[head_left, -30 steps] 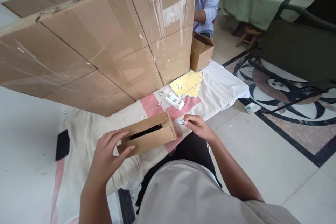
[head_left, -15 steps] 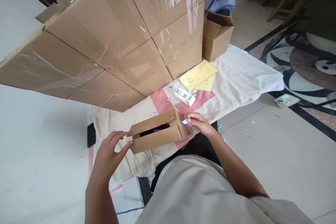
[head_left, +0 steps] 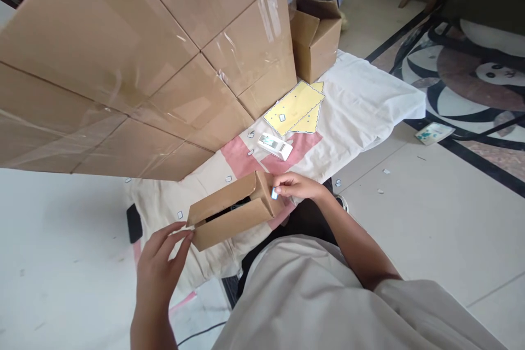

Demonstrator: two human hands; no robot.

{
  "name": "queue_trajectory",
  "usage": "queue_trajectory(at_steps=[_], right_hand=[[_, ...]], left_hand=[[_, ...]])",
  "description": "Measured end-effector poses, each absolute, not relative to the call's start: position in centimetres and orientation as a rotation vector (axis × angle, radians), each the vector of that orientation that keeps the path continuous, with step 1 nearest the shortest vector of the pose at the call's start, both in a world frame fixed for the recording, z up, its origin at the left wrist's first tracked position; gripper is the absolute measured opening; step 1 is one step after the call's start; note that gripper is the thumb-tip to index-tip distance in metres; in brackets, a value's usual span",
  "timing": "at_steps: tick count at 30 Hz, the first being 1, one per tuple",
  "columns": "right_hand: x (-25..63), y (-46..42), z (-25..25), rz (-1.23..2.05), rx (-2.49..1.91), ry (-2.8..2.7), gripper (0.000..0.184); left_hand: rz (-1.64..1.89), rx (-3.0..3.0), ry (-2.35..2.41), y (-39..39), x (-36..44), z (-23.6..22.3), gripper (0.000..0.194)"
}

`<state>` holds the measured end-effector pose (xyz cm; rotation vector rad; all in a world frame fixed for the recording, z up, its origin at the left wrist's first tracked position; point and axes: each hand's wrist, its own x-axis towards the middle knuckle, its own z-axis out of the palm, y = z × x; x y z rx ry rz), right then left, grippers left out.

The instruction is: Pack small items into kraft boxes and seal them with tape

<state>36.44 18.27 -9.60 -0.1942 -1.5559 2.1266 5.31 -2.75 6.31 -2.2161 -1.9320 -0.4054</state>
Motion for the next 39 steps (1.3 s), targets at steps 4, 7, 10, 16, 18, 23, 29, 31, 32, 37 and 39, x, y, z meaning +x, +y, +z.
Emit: queue_trajectory(at_steps=[4, 7, 10, 16, 18, 23, 29, 31, 32, 37, 39], right_hand=[[35.8, 18.7, -9.3, 2.051, -0.167, -1.606, 0.042], [35.6, 18.9, -9.4, 2.021, -0.152, -1.635, 0.041], [35.8, 19.1, -9.3, 2.001, -0.145, -1.668, 0.04], [36.5, 19.7, -7.9, 1.858, -0.082, -1.827, 0.037], [36.7, 19.8, -7.5, 1.778, -0.185, -1.884, 0.035], [36.8, 18.5, -7.1, 1.41, -0.658, -1.884, 0.041], [36.1, 12.8, -8.1, 1.6, -0.676, -1.505, 0.042], [36.0, 11.2, -8.3, 1.644, -0.682, -1.467, 0.051], [36.0, 10.6, -8.4, 1.638, -0.692, -1.474, 0.054], [36.9, 9.4, -8.0, 1.535, -0.744, -1.465, 0.049], [37.4, 9.7, -7.7, 1.54, -0.777, -1.423, 0.044]], left_hand=[[-0.357, -2.23, -1.862, -2.6, 6.1, 5.7, 0.01], [-0.358, -2.2, -1.853, -2.5, 6.2, 5.2, 0.008], [-0.368, -2.214, -1.84, -2.4, 6.1, 4.7, 0.009], [-0.406, -2.222, -1.899, -2.5, 5.8, 3.9, 0.008], [-0.414, -2.224, -1.917, -2.5, 5.6, 3.7, 0.009], [-0.331, -2.225, -1.915, -2.9, 5.2, 3.3, 0.005], [-0.343, -2.194, -1.975, -2.9, 5.1, 3.0, 0.006], [-0.359, -2.182, -2.007, -2.8, 5.1, 3.0, 0.007], [-0.366, -2.172, -2.032, -2.8, 5.1, 3.0, 0.007], [-0.431, -2.082, -2.157, -2.8, 5.7, 2.4, 0.01], [-0.501, -2.026, -2.185, -3.0, 6.1, 2.0, 0.008]])
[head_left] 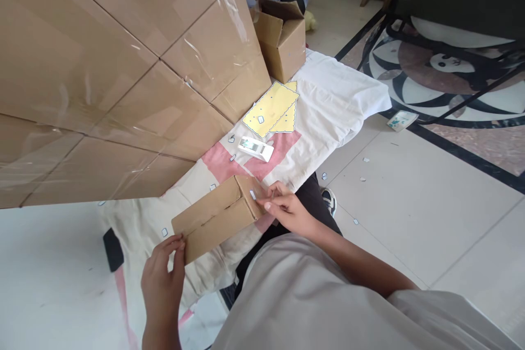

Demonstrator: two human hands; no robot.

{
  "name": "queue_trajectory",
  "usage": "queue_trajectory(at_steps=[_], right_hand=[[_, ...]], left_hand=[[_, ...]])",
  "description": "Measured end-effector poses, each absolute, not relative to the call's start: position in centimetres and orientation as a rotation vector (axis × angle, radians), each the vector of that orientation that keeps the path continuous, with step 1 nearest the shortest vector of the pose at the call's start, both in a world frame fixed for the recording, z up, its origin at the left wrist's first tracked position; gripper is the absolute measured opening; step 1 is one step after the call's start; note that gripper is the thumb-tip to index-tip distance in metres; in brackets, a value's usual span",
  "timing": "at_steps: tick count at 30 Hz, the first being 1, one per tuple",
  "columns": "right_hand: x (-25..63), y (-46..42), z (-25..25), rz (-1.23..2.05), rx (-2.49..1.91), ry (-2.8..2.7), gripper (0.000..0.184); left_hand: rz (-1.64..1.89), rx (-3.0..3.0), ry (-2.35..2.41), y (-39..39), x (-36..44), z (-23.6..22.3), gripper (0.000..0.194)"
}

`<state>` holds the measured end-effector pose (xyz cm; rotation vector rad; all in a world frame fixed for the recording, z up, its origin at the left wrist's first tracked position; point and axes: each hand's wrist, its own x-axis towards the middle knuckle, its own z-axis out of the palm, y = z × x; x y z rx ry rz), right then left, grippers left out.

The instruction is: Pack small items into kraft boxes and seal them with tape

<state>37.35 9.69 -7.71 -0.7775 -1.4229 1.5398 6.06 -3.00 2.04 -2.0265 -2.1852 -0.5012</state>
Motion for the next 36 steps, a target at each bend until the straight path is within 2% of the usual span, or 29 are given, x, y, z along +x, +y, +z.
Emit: queue_trajectory(at_steps=[7, 12, 19, 23, 26, 29, 30, 33, 36], right_hand=[[36.2, 10.6, -7.1, 1.485, -0.824, -1.318, 0.05], [36.7, 9.6, -7.4, 1.434, -0.949, -1.201, 0.061], [37.9, 10.8, -7.9, 1.207, -1.107, -1.159, 0.041], [41.4, 10.0, -11.2, 0.956, -1.381, -1.108, 0.044], [44.3, 7.9, -14.1, 0.94, -1.513, -1.276, 0.039], [45.4, 5.6, -15.6, 1.093, -1.473, -1.643, 0.016], [45.5, 5.0, -15.8, 1.127, -1.451, -1.753, 0.017], [45.4, 4.4, -15.5, 1.164, -1.42, -1.98, 0.035], [45.6, 4.8, -14.9, 1.201, -1.375, -2.095, 0.031]], left_hand=[[-0.574, -1.985, -2.15, -3.7, 6.8, 1.1, 0.003], [-0.609, -1.921, -2.162, -3.8, 6.8, 0.7, 0.006], [-0.649, -1.911, -2.161, -3.7, 6.9, 0.5, 0.01], [-0.731, -1.875, -2.2, -4.0, 7.2, 0.2, 0.008], [-0.783, -1.856, -2.233, -4.1, 7.2, 0.1, 0.008], [-0.786, -1.863, -2.237, -4.0, 7.2, 0.2, 0.007], [-0.779, -1.863, -2.237, -3.9, 7.2, 0.3, 0.007], [-0.755, -1.851, -2.252, -3.8, 7.2, 0.3, 0.01], [-0.765, -1.846, -2.221, -3.9, 7.2, 0.3, 0.012]])
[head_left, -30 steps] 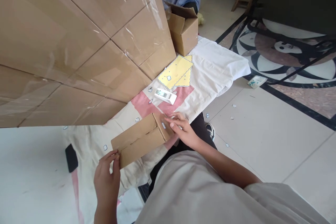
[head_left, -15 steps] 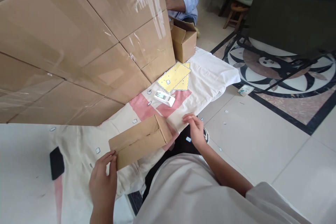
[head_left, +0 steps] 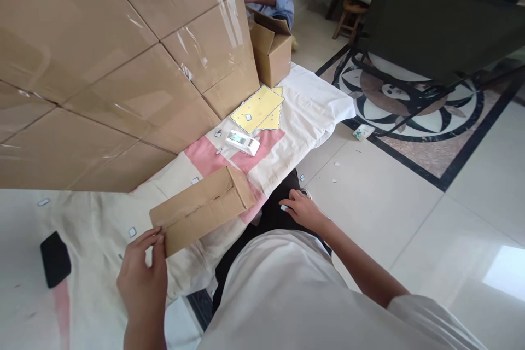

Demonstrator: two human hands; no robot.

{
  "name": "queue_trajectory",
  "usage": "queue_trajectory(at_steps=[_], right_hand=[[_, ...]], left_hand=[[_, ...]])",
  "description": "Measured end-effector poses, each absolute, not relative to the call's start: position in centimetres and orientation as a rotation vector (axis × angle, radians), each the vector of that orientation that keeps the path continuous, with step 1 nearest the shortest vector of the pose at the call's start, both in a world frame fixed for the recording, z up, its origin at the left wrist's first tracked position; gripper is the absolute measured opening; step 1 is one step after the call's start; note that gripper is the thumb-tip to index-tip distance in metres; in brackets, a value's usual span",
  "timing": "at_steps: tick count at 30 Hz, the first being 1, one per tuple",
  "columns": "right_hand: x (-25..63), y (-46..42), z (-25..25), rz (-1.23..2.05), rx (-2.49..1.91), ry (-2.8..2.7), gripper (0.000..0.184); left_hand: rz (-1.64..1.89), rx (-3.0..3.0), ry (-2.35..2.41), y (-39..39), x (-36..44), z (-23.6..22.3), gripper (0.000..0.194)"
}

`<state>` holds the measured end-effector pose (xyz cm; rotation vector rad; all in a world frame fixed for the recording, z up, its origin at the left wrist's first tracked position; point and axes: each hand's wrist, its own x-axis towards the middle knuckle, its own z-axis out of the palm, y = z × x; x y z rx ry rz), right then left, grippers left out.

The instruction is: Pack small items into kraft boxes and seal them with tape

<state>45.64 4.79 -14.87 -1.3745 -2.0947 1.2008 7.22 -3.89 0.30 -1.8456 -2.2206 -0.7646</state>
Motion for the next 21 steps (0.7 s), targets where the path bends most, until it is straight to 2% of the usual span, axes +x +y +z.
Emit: queue_trajectory(at_steps=[3, 6, 8, 13, 18, 21], right_hand=[[45.8, 5.5, -14.4, 1.273, -1.312, -2.077, 0.016], [45.4, 6.0, -13.8, 1.376, -1.229, -1.928, 0.009], [44.8, 6.4, -13.0, 1.453, -1.145, -1.791, 0.015], [42.4, 8.6, -9.6, 1.642, -0.908, -1.487, 0.042], [40.3, 13.2, -7.2, 1.964, -0.551, -1.303, 0.041], [38.9, 16.1, -7.3, 2.039, -0.417, -1.31, 0.038]], left_hand=[[-0.767, -1.836, -2.204, -4.0, 7.2, 0.2, 0.012], [-0.783, -1.816, -2.249, -3.9, 7.3, 0.2, 0.013], [-0.806, -1.794, -2.278, -3.8, 7.4, 0.3, 0.015], [-0.753, -1.739, -2.357, -3.7, 8.2, 1.1, 0.02], [-0.619, -1.707, -2.527, -3.8, 9.0, 2.0, 0.026], [-0.589, -1.69, -2.527, -3.8, 9.1, 2.1, 0.029]])
